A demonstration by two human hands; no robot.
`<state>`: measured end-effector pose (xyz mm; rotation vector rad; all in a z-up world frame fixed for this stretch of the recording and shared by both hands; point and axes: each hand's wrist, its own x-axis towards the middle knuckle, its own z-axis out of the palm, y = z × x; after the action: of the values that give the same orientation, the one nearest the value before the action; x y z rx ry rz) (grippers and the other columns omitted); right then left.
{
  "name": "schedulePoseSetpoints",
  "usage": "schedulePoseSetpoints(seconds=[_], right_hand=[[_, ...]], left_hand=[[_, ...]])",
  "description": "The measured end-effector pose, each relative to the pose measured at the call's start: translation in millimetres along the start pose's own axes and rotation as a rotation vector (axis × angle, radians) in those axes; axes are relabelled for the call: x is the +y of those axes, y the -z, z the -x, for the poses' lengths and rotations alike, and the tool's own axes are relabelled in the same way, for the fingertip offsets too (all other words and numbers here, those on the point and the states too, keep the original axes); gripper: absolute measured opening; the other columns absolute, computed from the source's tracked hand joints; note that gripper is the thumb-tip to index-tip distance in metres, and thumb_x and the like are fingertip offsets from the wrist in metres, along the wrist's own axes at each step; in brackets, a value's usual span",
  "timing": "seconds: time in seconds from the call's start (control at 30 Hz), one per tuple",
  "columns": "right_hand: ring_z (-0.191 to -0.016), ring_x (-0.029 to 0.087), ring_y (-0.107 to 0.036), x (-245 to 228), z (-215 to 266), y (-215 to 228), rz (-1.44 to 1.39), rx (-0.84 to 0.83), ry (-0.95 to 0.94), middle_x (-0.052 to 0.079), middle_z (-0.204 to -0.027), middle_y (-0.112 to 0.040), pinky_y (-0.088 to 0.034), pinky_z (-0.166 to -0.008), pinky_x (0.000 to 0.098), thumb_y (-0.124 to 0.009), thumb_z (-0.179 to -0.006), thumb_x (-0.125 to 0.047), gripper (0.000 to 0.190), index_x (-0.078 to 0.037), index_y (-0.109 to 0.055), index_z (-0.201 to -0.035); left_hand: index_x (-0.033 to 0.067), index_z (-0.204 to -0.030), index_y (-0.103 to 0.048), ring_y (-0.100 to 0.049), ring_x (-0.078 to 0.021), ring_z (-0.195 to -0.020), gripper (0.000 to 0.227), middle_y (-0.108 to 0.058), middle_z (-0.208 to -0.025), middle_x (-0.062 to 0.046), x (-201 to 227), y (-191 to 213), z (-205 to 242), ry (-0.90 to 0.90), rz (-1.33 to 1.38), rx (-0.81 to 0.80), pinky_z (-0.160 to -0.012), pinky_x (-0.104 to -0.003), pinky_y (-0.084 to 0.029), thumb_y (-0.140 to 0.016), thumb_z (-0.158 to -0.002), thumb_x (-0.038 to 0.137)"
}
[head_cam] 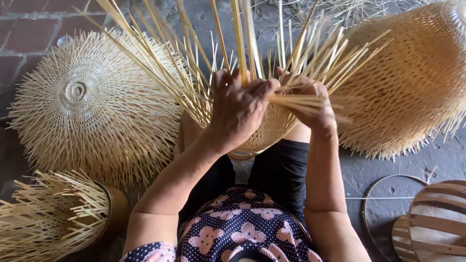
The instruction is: The person weaves thin bamboo strips by hand to form a conical structure, then sets it aside to apply a substance from a glass jar to their hands. They then resume weaving the bamboo strips to continue forming the conical object.
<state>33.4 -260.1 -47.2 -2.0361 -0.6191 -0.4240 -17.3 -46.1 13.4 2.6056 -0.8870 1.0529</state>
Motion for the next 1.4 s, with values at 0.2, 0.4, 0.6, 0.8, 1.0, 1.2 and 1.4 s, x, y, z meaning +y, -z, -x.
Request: schedulePoseSetpoints(seconds=[0.2,0.4,0.6,0.8,1.0,1.2,1.4], right_hand=[[-0.092,0.017,-0.073,-11.8,5.4,-4.1,0.291,0.014,-0.027,0.007,-0.102,-0.077,-0.059,-0.086,0.0325,-0.084,-0.089,-0.017,0.019,-0.011,-0.079,-0.106],[-0.098,0.014,-0.077,-21.9,8.5,-6.8,-1.466,0.009,-0.138,0.001,-0.115,-0.079,-0.064,-0.087,0.0350,-0.082,-0.078,-0.037,0.031,-0.016,-0.078,-0.100],[-0.103,0.013,-0.072,-17.2,15.6,-10.3,-0.516,0.064,0.113,0.005,-0.110,-0.075,-0.063,-0.095,0.0319,-0.084,-0.094,-0.001,0.022,-0.012,-0.073,-0.111],[-0.110,0.017,-0.074,-35.5,18.5,-9.0,-0.222,0.246,0.307,0.004,-0.112,-0.075,-0.060,-0.108,0.0386,-0.083,-0.094,-0.004,0.022,-0.007,-0.070,-0.111],[-0.096,0.014,-0.076,-24.5,1.7,5.4,-1.140,-0.038,-0.067,0.002,-0.107,-0.078,-0.063,-0.096,0.0380,-0.063,-0.094,-0.046,0.039,-0.010,-0.077,-0.090],[-0.097,0.012,-0.073,-21.9,0.9,5.2,-1.082,-0.048,0.131,0.000,-0.112,-0.071,-0.063,-0.093,0.0302,-0.074,-0.088,-0.015,0.015,-0.011,-0.074,-0.102],[-0.096,0.013,-0.072,-27.4,19.0,-12.1,-0.566,0.259,0.086,0.001,-0.102,-0.074,-0.063,-0.095,0.0354,-0.086,-0.085,-0.008,0.017,-0.011,-0.076,-0.098]], left_hand=[[0.0383,-0.146,-0.055,-0.024,-0.0277,-0.149,0.054,-0.023,-0.165,0.003,22.1,8.3,-3.8,0.146,-0.471,0.207,-0.118,-0.068,-0.026,-0.075,-0.099,0.020],[0.0104,-0.153,-0.054,-0.038,-0.0260,-0.142,0.042,-0.038,-0.164,-0.007,17.7,-9.2,3.0,-0.037,-0.294,0.158,-0.114,-0.049,-0.041,-0.069,-0.117,0.024],[0.0051,-0.123,-0.061,-0.060,-0.0204,-0.078,0.019,-0.065,-0.083,-0.009,0.0,-0.6,-9.4,-0.020,0.094,-0.093,-0.076,-0.036,-0.051,-0.067,-0.106,0.001],[-0.0037,-0.128,-0.059,-0.060,-0.0205,-0.075,0.047,-0.066,-0.080,-0.010,-1.6,10.9,-22.3,0.030,0.334,-0.049,-0.067,-0.036,-0.051,-0.077,-0.085,0.000],[0.0166,-0.108,-0.065,-0.062,-0.0151,-0.085,0.027,-0.073,-0.092,0.000,-10.3,1.9,-13.4,-0.077,0.473,-0.007,-0.077,-0.031,-0.052,-0.086,-0.091,0.013],[0.0137,-0.114,-0.060,-0.057,-0.0168,-0.082,0.028,-0.074,-0.093,-0.002,-3.9,5.0,-12.3,-0.183,0.210,0.077,-0.079,-0.034,-0.043,-0.080,-0.095,0.014],[-0.0009,-0.127,-0.060,-0.056,-0.0173,-0.071,0.045,-0.066,-0.074,-0.006,2.1,6.9,-21.6,-0.059,0.227,-0.141,-0.074,-0.035,-0.045,-0.078,-0.086,0.003]])
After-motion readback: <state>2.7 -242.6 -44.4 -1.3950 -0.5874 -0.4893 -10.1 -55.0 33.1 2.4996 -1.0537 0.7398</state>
